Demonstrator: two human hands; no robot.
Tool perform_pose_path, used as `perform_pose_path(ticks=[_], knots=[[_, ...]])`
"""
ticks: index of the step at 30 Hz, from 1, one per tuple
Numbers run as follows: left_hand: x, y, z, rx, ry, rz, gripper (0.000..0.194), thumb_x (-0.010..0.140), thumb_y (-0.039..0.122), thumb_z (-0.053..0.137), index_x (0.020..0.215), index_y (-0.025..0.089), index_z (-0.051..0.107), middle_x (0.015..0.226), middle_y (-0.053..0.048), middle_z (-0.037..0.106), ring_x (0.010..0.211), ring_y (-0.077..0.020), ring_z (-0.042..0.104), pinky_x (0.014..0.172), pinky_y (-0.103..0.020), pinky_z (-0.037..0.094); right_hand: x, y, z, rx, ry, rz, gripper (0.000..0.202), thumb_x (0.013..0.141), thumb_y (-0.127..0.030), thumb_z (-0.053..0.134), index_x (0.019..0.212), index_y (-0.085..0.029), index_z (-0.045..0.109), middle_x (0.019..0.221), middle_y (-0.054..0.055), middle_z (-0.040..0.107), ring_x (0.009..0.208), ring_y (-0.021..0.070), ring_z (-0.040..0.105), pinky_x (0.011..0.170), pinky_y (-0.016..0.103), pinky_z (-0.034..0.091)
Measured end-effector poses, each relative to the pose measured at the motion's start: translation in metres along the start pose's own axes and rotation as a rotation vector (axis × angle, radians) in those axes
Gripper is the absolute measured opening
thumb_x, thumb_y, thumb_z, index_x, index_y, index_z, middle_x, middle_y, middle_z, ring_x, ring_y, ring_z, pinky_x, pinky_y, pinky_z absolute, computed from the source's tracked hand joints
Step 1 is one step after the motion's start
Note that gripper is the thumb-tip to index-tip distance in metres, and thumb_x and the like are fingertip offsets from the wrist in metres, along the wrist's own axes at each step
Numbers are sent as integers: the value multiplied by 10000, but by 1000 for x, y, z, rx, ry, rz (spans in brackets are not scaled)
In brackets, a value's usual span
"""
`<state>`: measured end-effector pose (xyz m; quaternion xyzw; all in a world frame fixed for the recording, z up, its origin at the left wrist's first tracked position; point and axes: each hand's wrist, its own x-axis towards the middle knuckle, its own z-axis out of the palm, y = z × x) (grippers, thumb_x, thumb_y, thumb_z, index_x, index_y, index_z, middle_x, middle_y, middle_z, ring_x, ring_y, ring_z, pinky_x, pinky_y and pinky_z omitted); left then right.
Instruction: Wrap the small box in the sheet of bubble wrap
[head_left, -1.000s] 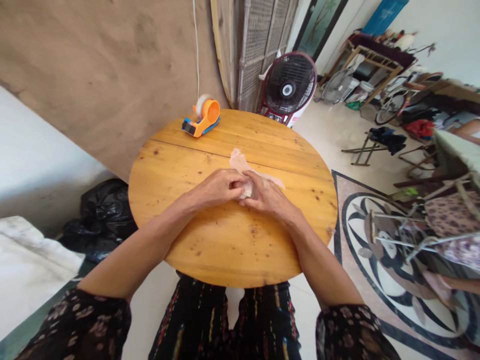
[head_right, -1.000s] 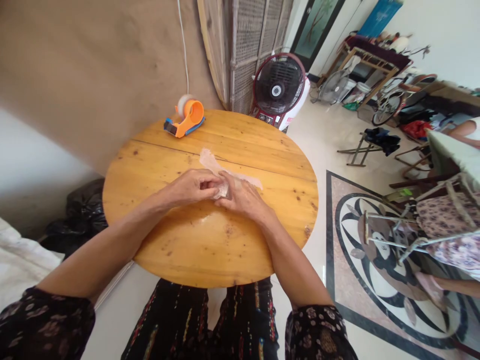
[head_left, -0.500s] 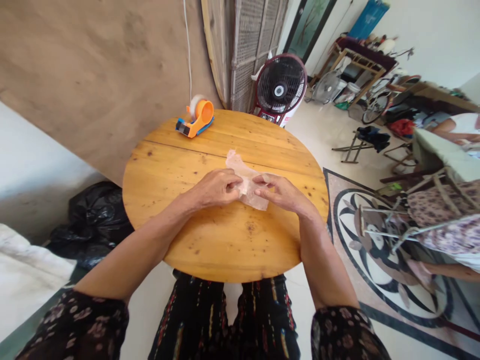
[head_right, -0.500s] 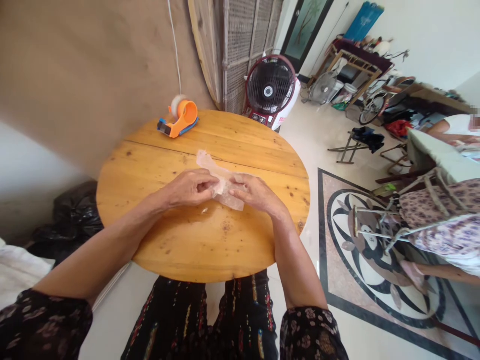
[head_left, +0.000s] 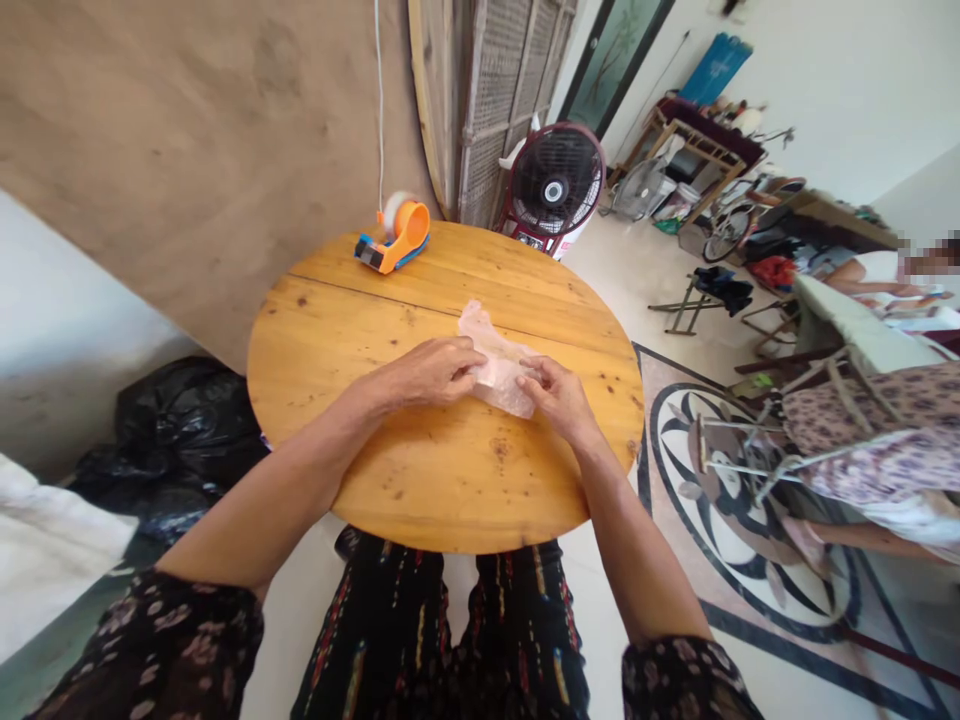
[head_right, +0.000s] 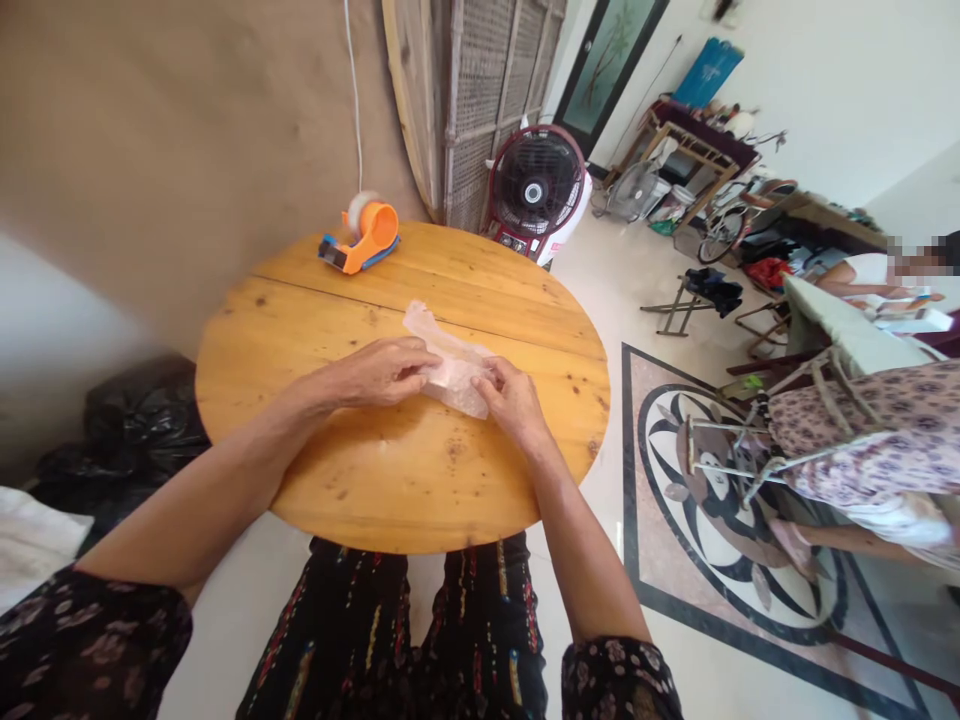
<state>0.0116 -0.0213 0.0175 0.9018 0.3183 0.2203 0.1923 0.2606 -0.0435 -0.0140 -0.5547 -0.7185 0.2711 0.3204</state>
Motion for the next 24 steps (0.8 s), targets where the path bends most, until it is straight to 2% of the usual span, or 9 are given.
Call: perform_pose_path(ticks=[3, 6, 8, 10, 13, 15, 19, 21, 24], knots=[[0, -3, 2, -5, 17, 12, 150, 795, 122, 454, 735, 178, 579, 745, -21, 533, 686, -154, 476, 666, -281, 341, -1, -6, 4, -17, 59, -29, 326, 866, -435, 608, 1062, -183, 675, 934, 56, 734, 814, 207, 678, 758, 347, 544], [1, -4, 3, 6, 16, 0, 144, 792, 132, 465, 727, 181, 583, 743, -23, 532, 694, -157, 478, 668, -283, 344, -3, -18, 4, -136, 109, -146, 368, 851, -435, 652, 1125, -190, 664, 1150, 112, 709, 1048, 258, 660, 945, 418, 508], [1, -3, 3, 7, 16, -7, 119, 786, 151, 482, 705, 180, 564, 732, -20, 518, 683, -154, 471, 660, -285, 341, -3, -27, 4, -218, 60, -230, 459, 844, -448, 672, 1228, -201, 626, 1294, 131, 655, 1214, 284, 594, 1050, 459, 446], [1, -1, 2, -6, 17, -13, 84, 761, 182, 520, 677, 180, 529, 715, -12, 504, 658, -146, 455, 637, -285, 330, 0, -36, 5, -305, -35, -255, 561, 832, -466, 687, 1319, -208, 576, 1377, 138, 611, 1307, 313, 531, 1107, 510, 384], [1, 0, 0, -61, 20, -24, 84, 699, 191, 544, 643, 181, 481, 671, 7, 487, 618, -132, 427, 594, -282, 303, 4, -44, 10, -397, -140, -216, 670, 821, -462, 691, 1405, -192, 506, 1398, 154, 598, 1317, 350, 522, 1109, 561, 360], [1, 0, -2, -122, 28, -52, 54, 702, 177, 499, 649, 178, 505, 657, 9, 503, 612, -131, 432, 590, -280, 309, 6, -46, 14, -407, -153, -194, 701, 820, -431, 684, 1438, -178, 470, 1400, 162, 594, 1310, 352, 529, 1102, 558, 367], [1, 2, -6, -260, 59, -167, 268, 772, 193, 418, 890, 162, 656, 751, -7, 612, 683, -146, 523, 657, -278, 379, 7, -40, 21, -358, -115, -153, 715, 792, -421, 690, 1424, -156, 483, 1393, 182, 591, 1283, 359, 545, 1074, 538, 399], [1, 4, -7, -259, 57, -236, 300, 783, 274, 499, 1015, 161, 652, 755, 0, 615, 675, -147, 533, 643, -273, 384, 7, -36, 23, -307, -92, -143, 696, 798, -457, 679, 1397, -148, 506, 1365, 188, 607, 1243, 357, 571, 1036, 517, 435], [0, 7, -7, -169, 45, -288, 327, 721, 379, 662, 971, 175, 610, 733, 16, 595, 632, -136, 513, 595, -261, 360, 8, -33, 23, -250, -51, -134, 647, 809, -487, 661, 1351, -157, 535, 1294, 177, 645, 1172, 338, 610, 989, 485, 468]])
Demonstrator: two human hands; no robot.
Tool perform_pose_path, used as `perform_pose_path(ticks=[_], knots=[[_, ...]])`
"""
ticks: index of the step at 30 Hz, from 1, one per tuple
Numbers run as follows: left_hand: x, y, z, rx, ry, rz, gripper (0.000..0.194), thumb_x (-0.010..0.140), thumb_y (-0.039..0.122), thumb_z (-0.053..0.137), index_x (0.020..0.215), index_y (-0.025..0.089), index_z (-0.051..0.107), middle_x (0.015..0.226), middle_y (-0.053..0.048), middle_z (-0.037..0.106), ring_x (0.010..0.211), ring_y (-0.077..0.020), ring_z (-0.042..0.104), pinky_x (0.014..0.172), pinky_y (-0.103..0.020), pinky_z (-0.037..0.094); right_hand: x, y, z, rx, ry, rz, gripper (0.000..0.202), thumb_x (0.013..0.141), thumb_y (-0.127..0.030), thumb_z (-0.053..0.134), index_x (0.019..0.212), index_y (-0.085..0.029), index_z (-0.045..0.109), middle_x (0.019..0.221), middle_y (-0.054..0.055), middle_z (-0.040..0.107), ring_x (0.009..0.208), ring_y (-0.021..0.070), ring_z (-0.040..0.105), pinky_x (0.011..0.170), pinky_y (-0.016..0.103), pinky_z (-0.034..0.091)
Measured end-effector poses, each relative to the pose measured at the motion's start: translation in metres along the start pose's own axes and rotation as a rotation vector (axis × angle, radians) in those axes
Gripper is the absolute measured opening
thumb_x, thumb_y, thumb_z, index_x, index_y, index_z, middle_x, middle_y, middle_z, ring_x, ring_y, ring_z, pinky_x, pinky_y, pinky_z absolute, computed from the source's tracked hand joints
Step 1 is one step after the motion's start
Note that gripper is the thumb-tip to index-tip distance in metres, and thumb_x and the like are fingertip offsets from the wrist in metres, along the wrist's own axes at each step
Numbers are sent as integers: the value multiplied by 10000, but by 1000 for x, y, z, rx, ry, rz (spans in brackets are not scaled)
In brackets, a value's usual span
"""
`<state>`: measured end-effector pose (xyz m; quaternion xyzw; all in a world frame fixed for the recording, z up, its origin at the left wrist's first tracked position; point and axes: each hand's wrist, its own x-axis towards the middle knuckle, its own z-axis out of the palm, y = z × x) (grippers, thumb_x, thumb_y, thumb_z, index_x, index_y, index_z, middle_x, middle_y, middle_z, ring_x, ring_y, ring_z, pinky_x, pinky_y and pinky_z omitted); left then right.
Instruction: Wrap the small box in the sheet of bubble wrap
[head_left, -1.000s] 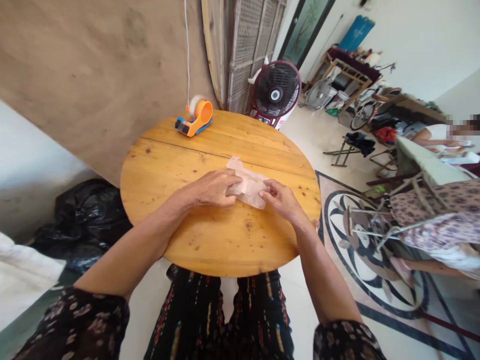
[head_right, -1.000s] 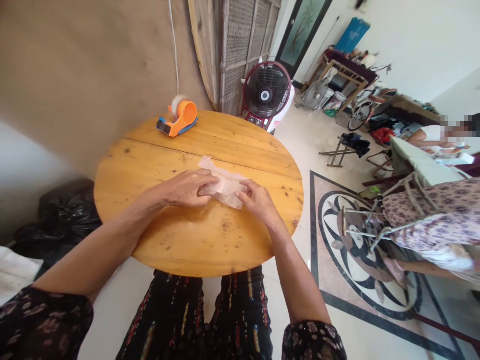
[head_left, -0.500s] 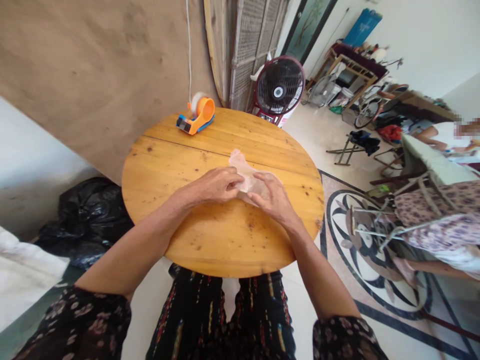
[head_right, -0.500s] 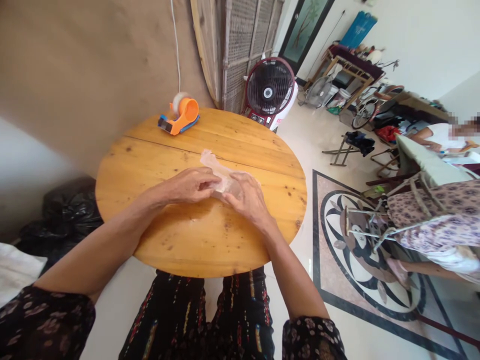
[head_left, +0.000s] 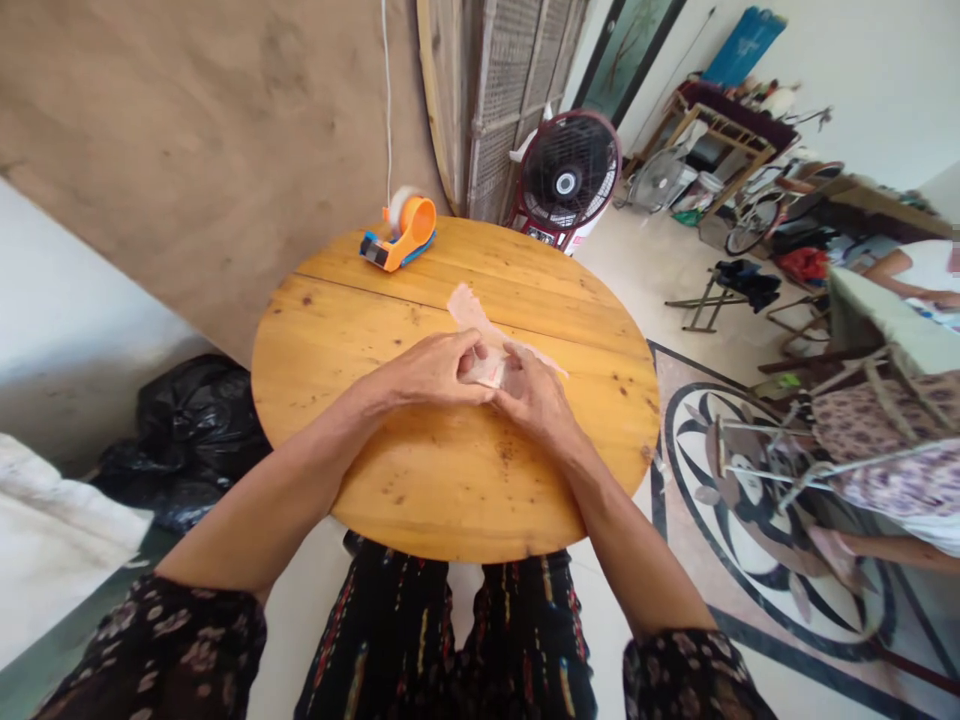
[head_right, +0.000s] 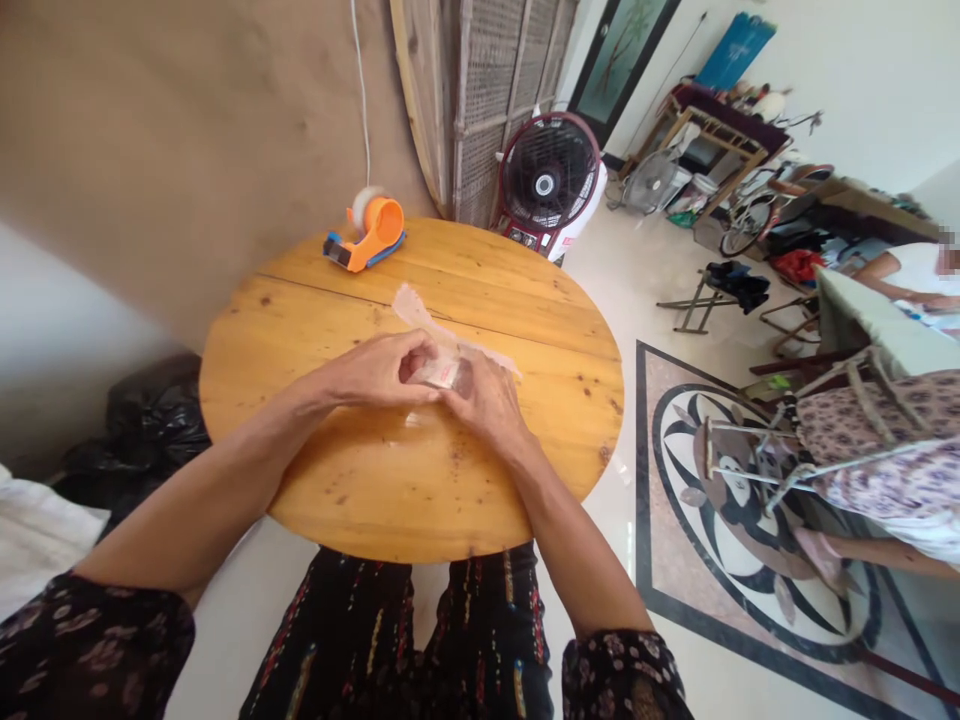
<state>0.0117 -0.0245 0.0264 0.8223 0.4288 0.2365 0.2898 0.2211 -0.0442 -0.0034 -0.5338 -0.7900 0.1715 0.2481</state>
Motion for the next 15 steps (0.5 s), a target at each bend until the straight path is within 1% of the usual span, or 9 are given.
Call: perform_pose_path(ticks=[1, 3, 5, 6, 9, 11, 15], knots=[[0, 0, 1, 26, 14, -3, 296, 712, 373, 675, 921, 180, 591, 726, 18, 591, 620, -131, 505, 586, -258, 352, 0, 1, 0, 4, 6, 8, 630, 807, -490, 662, 1333, -164, 545, 1265, 168, 659, 1150, 332, 618, 978, 478, 474], [2, -3, 3, 49, 67, -10, 170, 728, 299, 636, 826, 186, 555, 691, 25, 575, 594, -119, 486, 571, -253, 336, 0, 1, 1, -6, 3, 29, 603, 795, -484, 675, 1300, -173, 565, 1222, 151, 679, 1112, 328, 630, 955, 471, 486], [3, -6, 6, 42, 132, -9, 60, 718, 208, 579, 751, 186, 534, 652, 31, 555, 576, -110, 470, 563, -249, 326, 1, 1, 1, -16, -10, 50, 593, 782, -454, 689, 1292, -174, 573, 1223, 142, 683, 1104, 330, 635, 941, 471, 492], [4, -7, 7, 30, 158, -6, 36, 703, 176, 558, 721, 184, 528, 636, 33, 547, 571, -107, 465, 560, -247, 324, 1, 1, 1, -16, -16, 57, 596, 774, -433, 697, 1297, -175, 572, 1241, 140, 680, 1118, 332, 632, 945, 473, 492], [4, -6, 8, -31, 211, 18, 44, 674, 138, 535, 668, 177, 517, 607, 39, 528, 563, -97, 454, 554, -237, 327, 2, 1, -1, -4, -36, 61, 590, 767, -395, 704, 1308, -197, 575, 1290, 122, 668, 1169, 327, 620, 971, 471, 484], [3, -6, 10, -61, 242, 51, 49, 676, 128, 534, 669, 174, 518, 600, 45, 515, 560, -90, 447, 551, -230, 329, 3, 0, -2, -1, -61, 54, 559, 777, -386, 697, 1295, -207, 589, 1284, 112, 675, 1161, 320, 629, 968, 465, 487], [5, -8, 16, -15, 286, 160, 72, 693, 109, 558, 676, 170, 525, 644, 39, 529, 583, -87, 451, 568, -224, 342, 4, -3, -4, -2, -97, 44, 514, 794, -379, 687, 1277, -228, 600, 1256, 92, 693, 1130, 308, 647, 954, 451, 492]])
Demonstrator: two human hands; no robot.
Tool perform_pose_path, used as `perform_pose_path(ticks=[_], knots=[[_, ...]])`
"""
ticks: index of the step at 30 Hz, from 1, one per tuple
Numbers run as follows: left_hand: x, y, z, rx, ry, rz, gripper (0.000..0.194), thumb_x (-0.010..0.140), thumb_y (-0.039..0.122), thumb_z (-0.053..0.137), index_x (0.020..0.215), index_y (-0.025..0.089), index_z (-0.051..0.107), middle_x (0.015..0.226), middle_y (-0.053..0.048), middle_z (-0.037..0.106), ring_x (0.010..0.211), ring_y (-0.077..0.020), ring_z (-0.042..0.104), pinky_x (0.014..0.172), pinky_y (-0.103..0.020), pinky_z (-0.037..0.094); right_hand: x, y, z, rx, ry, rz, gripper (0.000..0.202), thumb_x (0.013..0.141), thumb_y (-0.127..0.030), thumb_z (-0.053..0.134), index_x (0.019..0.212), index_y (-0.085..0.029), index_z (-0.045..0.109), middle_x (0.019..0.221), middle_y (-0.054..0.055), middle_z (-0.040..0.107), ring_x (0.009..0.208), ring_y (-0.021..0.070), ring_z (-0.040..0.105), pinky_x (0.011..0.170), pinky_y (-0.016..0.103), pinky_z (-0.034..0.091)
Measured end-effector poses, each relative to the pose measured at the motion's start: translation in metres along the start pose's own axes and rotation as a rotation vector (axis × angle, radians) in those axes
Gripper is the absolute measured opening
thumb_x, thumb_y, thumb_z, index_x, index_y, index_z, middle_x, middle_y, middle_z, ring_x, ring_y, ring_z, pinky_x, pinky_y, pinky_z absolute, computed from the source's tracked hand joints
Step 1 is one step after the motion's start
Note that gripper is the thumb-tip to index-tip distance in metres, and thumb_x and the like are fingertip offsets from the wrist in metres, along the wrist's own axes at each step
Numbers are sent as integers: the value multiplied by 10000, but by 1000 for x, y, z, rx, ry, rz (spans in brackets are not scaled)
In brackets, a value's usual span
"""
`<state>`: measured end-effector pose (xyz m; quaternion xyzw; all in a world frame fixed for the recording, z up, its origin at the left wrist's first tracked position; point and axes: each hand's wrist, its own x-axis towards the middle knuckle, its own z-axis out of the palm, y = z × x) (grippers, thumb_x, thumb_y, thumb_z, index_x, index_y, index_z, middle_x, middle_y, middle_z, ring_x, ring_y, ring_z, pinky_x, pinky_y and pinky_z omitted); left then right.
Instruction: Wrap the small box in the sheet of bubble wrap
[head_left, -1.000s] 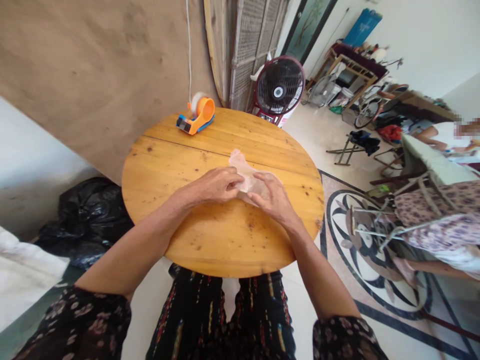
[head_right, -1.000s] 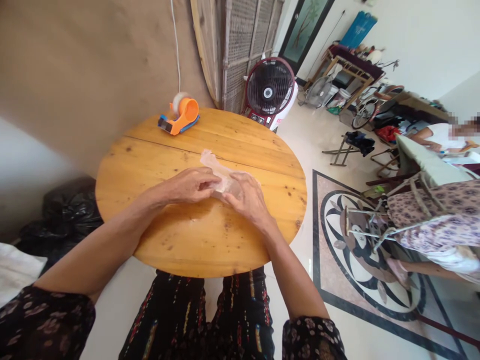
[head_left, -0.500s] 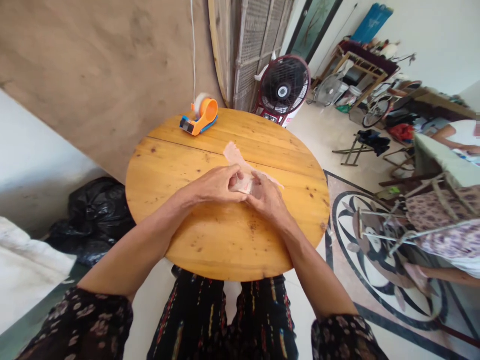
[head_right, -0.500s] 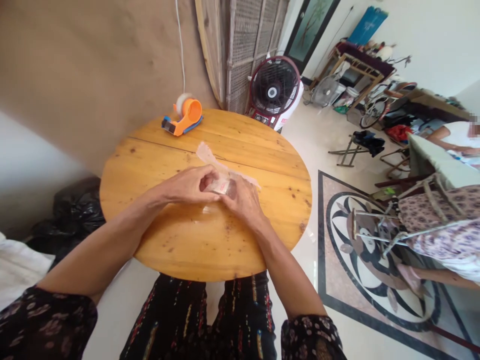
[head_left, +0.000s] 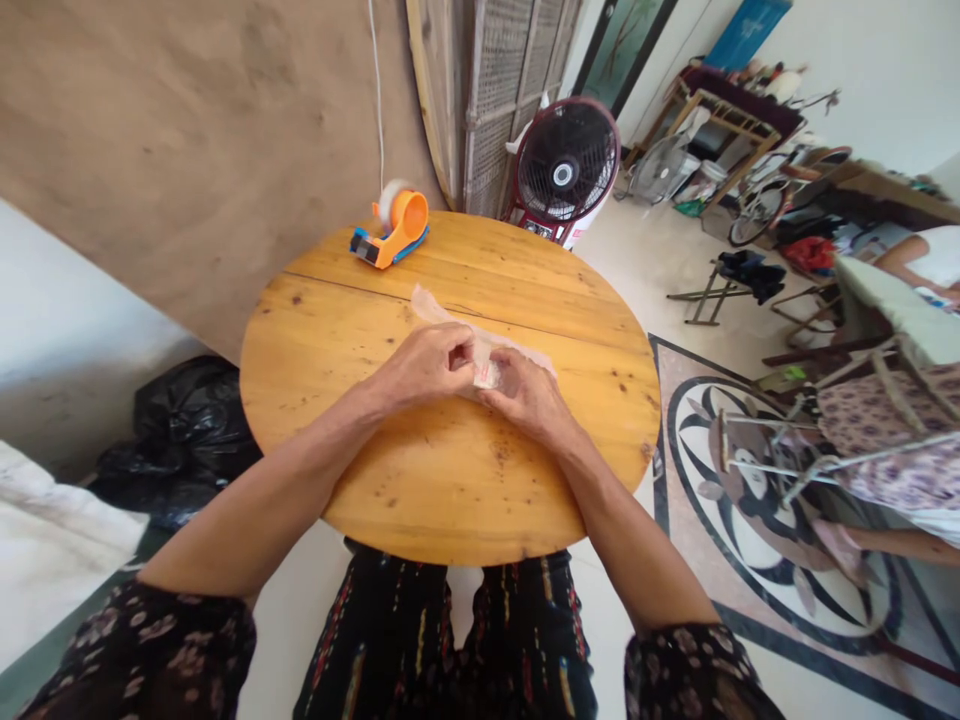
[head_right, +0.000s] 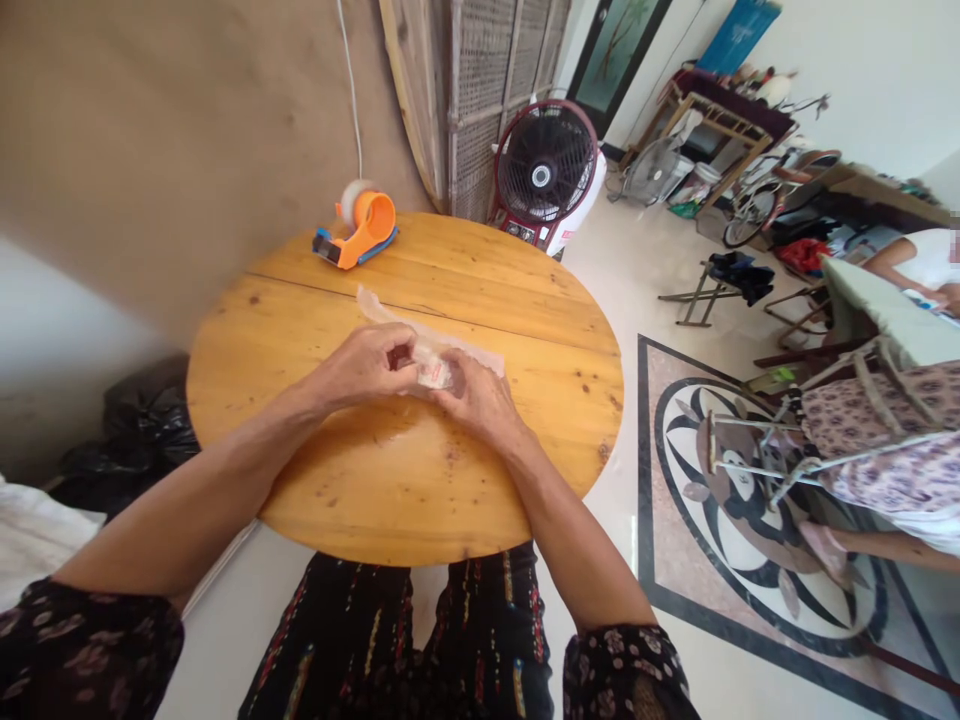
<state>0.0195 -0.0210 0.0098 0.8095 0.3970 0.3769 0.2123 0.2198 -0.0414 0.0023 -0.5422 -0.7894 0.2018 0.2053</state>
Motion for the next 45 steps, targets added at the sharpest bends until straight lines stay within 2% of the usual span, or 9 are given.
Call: perform_pose_path(ticks=[4, 8, 12, 17, 21, 25, 31, 38, 45], knots=[[0, -3, 5, 53, -3, 100, 68, 724, 106, 562, 699, 169, 554, 713, 12, 571, 644, -104, 489, 615, -233, 374, 1, 0, 1, -3, -10, 13, 519, 793, -392, 694, 1276, -228, 600, 1247, 93, 697, 1113, 310, 652, 921, 436, 501], [0, 0, -1, 31, -148, 106, 58, 729, 142, 567, 759, 173, 606, 730, 7, 605, 655, -115, 514, 629, -239, 395, 2, 3, 2, -19, -5, -21, 505, 811, -454, 680, 1237, -189, 621, 1189, 122, 710, 1059, 309, 662, 896, 433, 501], [1, 1, -10, 2, -260, 73, 263, 657, 115, 536, 878, 178, 665, 737, 11, 627, 635, -120, 527, 605, -241, 396, 4, 6, 3, -21, 31, -98, 493, 774, -422, 720, 1206, -201, 632, 1218, 114, 698, 1117, 301, 634, 955, 431, 470], [1, -2, -12, -1, -305, 210, 306, 644, 66, 465, 831, 174, 681, 901, -29, 696, 789, -153, 605, 723, -273, 450, 3, 4, 2, -63, -39, 49, 457, 784, -508, 691, 1097, -176, 667, 1050, 132, 726, 958, 308, 663, 822, 418, 500], [0, -2, -12, 38, -295, 269, 280, 651, 67, 487, 809, 164, 697, 981, -60, 699, 891, -190, 612, 802, -313, 471, 1, 8, -4, 99, -42, -36, 501, 775, -529, 703, 1151, -202, 648, 1134, 107, 709, 1030, 286, 648, 886, 410, 495], [1, -5, -11, 39, -266, 282, 361, 695, 32, 446, 860, 183, 730, 976, -59, 715, 937, -190, 619, 887, -335, 474, -2, 20, -13, 322, 17, -65, 523, 805, -518, 667, 1209, -189, 622, 1218, 115, 676, 1102, 260, 632, 966, 406, 480], [1, -10, -2, 88, -202, 302, 306, 734, 22, 470, 803, 188, 718, 914, -53, 709, 894, -182, 614, 851, -316, 478, -9, 31, -20, 379, 62, 71, 385, 825, -457, 617, 1083, -175, 665, 920, 53, 706, 818, 188, 637, 787, 336, 513], [0, -7, 0, 117, -175, 336, 237, 730, 25, 504, 777, 173, 683, 994, -75, 705, 955, -198, 616, 878, -323, 489, -21, 34, -5, 356, 33, 188, 261, 774, -420, 623, 881, -188, 674, 726, -1, 648, 634, 149, 556, 611, 272, 446], [-1, -8, 3, 237, -222, 345, 320, 739, 30, 499, 916, 171, 726, 1014, -73, 701, 989, -220, 574, 900, -338, 478, -27, 36, 3, 306, 233, 238, 293, 738, -391, 671, 936, -176, 675, 642, -30, 578, 585, 141, 519, 579, 268, 418]])
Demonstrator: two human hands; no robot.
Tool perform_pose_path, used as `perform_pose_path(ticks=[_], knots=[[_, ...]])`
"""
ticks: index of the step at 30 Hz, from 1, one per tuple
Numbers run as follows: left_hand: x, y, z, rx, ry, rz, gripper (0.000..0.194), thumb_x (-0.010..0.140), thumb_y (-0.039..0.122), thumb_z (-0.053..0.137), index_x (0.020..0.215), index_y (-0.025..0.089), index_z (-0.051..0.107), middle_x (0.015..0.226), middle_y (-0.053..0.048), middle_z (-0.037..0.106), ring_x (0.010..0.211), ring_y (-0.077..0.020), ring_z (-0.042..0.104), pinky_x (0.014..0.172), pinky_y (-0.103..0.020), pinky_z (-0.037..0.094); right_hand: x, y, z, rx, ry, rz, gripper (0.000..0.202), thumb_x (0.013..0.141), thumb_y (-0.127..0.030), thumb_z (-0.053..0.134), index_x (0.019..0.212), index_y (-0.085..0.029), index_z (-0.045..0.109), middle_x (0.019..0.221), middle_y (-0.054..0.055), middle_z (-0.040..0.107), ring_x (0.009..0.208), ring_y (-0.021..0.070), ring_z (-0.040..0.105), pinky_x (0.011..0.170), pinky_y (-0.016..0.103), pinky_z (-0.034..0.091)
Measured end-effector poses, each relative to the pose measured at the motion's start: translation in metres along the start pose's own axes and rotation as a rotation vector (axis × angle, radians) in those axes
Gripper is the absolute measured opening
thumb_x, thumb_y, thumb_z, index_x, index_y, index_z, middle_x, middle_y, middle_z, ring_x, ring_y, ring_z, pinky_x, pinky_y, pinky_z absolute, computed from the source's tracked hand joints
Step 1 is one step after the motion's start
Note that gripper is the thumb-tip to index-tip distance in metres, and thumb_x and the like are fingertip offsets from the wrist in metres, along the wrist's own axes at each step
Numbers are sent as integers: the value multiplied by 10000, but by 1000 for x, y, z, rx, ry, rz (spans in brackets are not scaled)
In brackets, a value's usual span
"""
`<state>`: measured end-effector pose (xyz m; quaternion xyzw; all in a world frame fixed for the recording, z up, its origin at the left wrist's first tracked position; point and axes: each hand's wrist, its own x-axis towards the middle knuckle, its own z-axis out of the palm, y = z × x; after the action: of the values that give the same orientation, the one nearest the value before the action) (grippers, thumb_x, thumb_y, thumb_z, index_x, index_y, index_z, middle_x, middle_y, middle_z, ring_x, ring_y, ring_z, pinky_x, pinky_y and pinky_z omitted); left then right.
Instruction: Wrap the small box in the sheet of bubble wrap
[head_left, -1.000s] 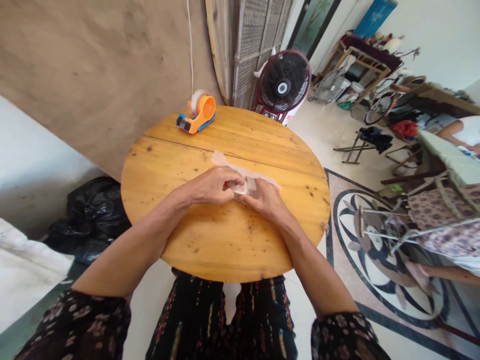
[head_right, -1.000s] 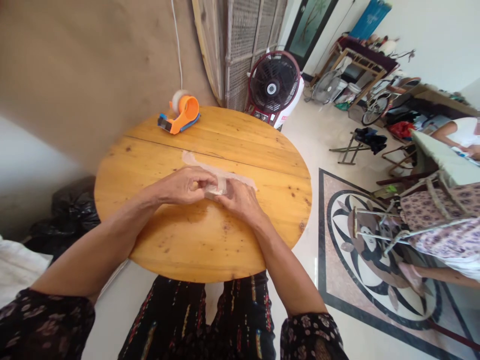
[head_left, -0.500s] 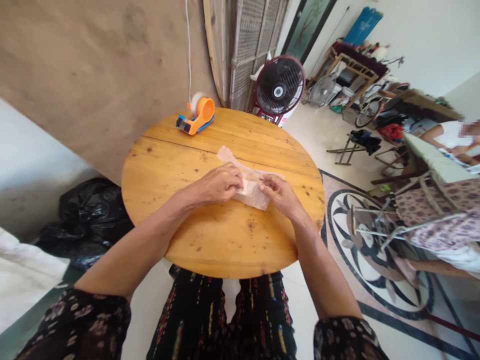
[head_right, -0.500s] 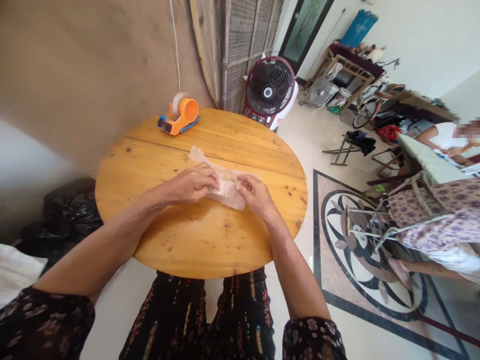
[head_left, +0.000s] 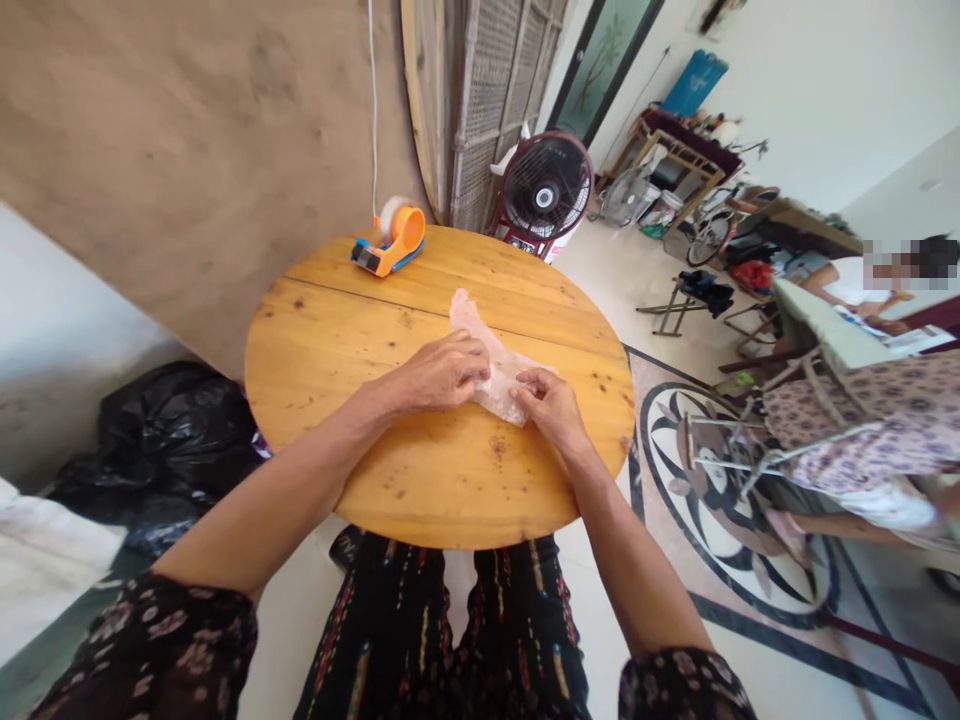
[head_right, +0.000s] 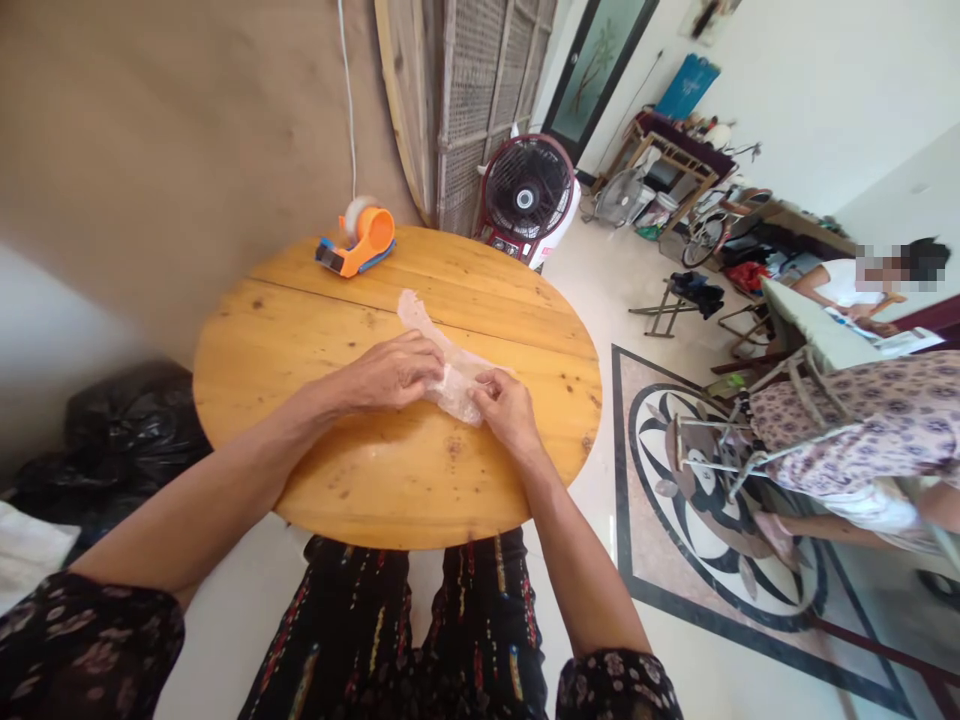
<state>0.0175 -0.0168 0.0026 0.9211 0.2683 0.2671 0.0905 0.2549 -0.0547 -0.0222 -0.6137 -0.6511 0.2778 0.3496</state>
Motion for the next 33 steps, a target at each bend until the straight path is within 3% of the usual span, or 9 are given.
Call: perform_pose_path(ticks=[3, 7, 11, 13, 18, 20, 24, 30, 33], knots=[[-1, 1, 2, 35, 3, 10, 398, 770, 41, 498, 1024, 214, 751, 1070, -72, 681, 1018, -227, 551, 898, -340, 477, 1, 0, -2, -17, 50, 16, 334, 735, -411, 673, 963, -167, 673, 687, -6, 620, 627, 162, 571, 619, 290, 460], [-2, 2, 3, 72, -18, 13, 385, 781, 48, 508, 980, 238, 776, 1071, -71, 664, 999, -226, 541, 872, -336, 475, 1, 5, -4, -192, 111, 10, 369, 772, -447, 648, 994, -152, 670, 857, 85, 704, 778, 223, 647, 785, 383, 515], [-3, 2, 3, 88, -23, 16, 373, 785, 54, 505, 968, 239, 772, 1077, -71, 658, 994, -227, 538, 832, -330, 473, 5, 16, -2, -394, 259, -66, 527, 763, -470, 671, 1181, -151, 636, 1279, 197, 637, 1213, 330, 561, 1059, 540, 397], [-3, 2, 3, 100, -21, 22, 335, 785, 60, 510, 923, 220, 769, 1066, -80, 656, 998, -233, 536, 823, -332, 471, 11, 20, 0, -391, 269, -68, 563, 749, -425, 684, 1240, -158, 615, 1374, 199, 583, 1289, 336, 513, 1100, 561, 352], [-2, 5, -1, 102, -44, 9, 338, 786, 58, 512, 932, 220, 770, 1062, -85, 651, 996, -238, 537, 821, -338, 471, 26, 15, 1, -145, 168, -114, 183, 765, -343, 595, 834, -203, 690, 1075, 121, 707, 1240, 276, 556, 1073, 464, 403], [-2, 6, -2, 105, -61, 4, 348, 796, 66, 513, 963, 225, 773, 1059, -91, 648, 994, -239, 541, 810, -336, 472, 28, 9, 1, -13, 145, -108, 188, 777, -373, 560, 750, -208, 645, 961, 95, 706, 1163, 256, 592, 999, 410, 460], [-2, 6, -2, 117, -52, -4, 360, 810, 73, 514, 999, 236, 772, 1072, -93, 646, 1002, -242, 541, 823, -342, 474, 28, -4, 0, 161, 96, 20, 351, 818, -529, 519, 869, -195, 612, 860, 49, 676, 808, 196, 623, 730, 326, 517], [-3, 7, 0, 126, -31, -6, 355, 811, 72, 517, 999, 233, 772, 1100, -91, 646, 1037, -244, 566, 839, -340, 477, 18, -11, -10, 131, -40, 129, 618, 710, -601, 704, 1148, -178, 601, 887, 47, 694, 779, 201, 640, 684, 316, 501], [-3, 10, -2, 167, -66, -15, 360, 826, 89, 508, 1037, 228, 765, 1130, -94, 649, 971, -235, 588, 795, -336, 472, 9, -13, -15, 18, -115, 166, 588, 644, -536, 771, 1097, -185, 640, 798, 9, 667, 708, 182, 610, 643, 295, 469]])
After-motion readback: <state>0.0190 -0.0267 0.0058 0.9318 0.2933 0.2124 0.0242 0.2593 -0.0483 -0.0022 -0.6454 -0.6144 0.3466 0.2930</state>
